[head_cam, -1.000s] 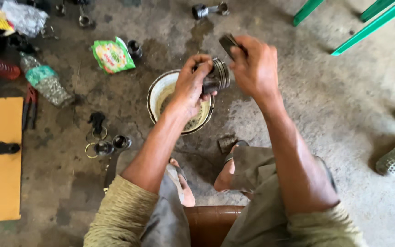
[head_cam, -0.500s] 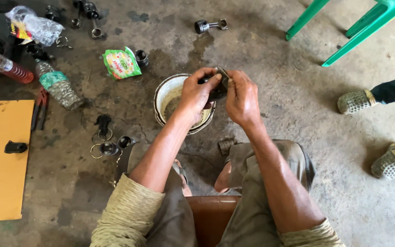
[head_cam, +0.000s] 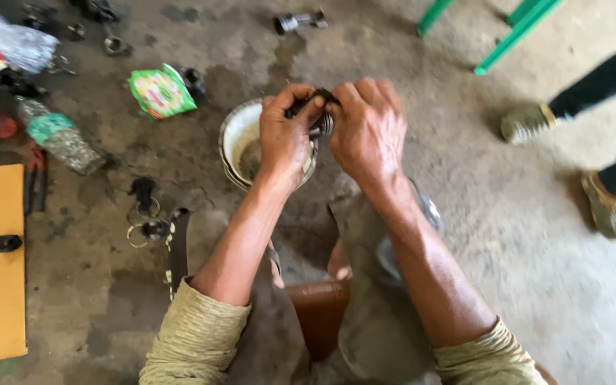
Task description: The person cleans an engine piston by scrubbing its surface with a small piece of material and rinsing it in a bucket of liquid.
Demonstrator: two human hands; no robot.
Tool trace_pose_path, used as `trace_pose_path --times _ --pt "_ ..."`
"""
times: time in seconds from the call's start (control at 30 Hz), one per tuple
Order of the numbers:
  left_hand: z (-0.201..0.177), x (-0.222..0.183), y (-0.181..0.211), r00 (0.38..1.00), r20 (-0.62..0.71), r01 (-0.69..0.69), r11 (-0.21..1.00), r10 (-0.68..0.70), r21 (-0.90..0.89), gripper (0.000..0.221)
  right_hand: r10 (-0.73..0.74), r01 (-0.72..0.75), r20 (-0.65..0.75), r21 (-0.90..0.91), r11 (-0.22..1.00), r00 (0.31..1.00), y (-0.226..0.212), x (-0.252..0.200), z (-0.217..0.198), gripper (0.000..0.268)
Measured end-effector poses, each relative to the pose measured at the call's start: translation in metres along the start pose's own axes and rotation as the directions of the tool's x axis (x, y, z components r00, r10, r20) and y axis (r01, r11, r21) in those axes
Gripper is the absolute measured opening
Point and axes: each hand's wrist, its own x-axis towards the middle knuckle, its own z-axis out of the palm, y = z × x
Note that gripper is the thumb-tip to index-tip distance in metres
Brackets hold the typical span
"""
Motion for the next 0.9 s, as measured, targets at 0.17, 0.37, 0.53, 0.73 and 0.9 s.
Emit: trace_pose_path --times 0.17,0.37,0.53,0.73,0.9 --pt "0.017 -0.059 0.04 0.982 0.174 0.106 0.975 -0.072 -0.196 0.006 0.173 -0.178 0.069 0.07 0.982 0.983 -0.013 -0.027 -0.067 0.015" --pt "0.034 -0.133 0.072 0.918 0.18 0.367 0.928 -0.353 -0.056 0.016 0.564 -0.583 0.148 0.168 0.795 0.812 -0.025 -0.106 -0.143 0.014" --pt "0.028 -0.163 0.068 0.972 0.233 -0.045 0.962 -0.02 0.268 0.016 0.532 -0.539 0.092 0.162 0.826 0.842 -0.047 -0.16 -0.153 0.018" --pt "0.034 -0.192 0.058 0.972 0.23 -0.163 0.846 0.049 0.508 0.019 0.423 -0.418 -0.037 0.107 0.902 0.905 -0.064 -0.182 -0.138 0.027" --pt "0.038 -0.196 0.059 0.972 0.232 -0.094 0.859 -0.03 0.504 0.022 0.383 -0.386 -0.083 -0.012 0.923 0.92 -0.056 -0.189 -0.127 0.029"
